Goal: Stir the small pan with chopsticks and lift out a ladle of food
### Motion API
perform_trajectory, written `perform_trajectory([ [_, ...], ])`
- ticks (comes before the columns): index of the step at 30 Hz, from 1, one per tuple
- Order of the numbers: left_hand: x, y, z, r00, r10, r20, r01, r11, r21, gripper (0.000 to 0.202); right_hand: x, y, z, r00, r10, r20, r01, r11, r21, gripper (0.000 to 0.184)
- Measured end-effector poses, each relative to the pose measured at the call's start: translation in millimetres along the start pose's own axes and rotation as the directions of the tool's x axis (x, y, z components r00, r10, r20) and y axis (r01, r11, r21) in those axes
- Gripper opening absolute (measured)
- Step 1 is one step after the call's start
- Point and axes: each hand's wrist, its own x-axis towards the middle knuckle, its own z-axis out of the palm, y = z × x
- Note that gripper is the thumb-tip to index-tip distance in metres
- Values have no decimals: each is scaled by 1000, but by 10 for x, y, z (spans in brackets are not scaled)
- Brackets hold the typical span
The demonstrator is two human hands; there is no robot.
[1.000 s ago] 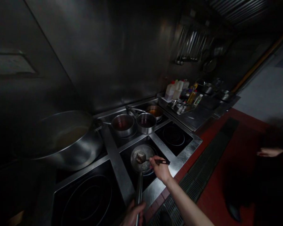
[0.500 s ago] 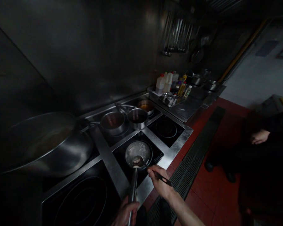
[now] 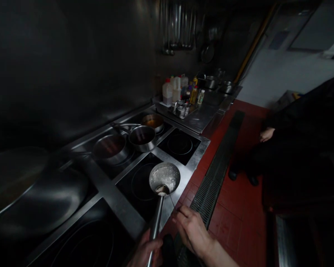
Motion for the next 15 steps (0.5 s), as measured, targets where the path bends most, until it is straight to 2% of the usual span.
perform_trajectory([
  [4, 5, 44, 260, 999, 13, 41, -16, 996, 86, 46, -350, 94, -206, 996, -23, -81, 10, 988, -155, 19],
  [7, -26, 112, 545, 998, -15, 67, 6, 991, 135, 50, -619, 173, -400, 993, -4, -116, -24, 972, -235, 18],
  [11, -82, 155, 1049, 993, -75, 89, 51, 967, 252, 48, -996, 330, -690, 987, 11, -158, -58, 952, -300, 18],
  [15, -125, 49, 1667, 990, -98, 102, 55, 932, 358, 42, -1447, 539, -1026, 975, 22, -220, -100, 931, -350, 19],
])
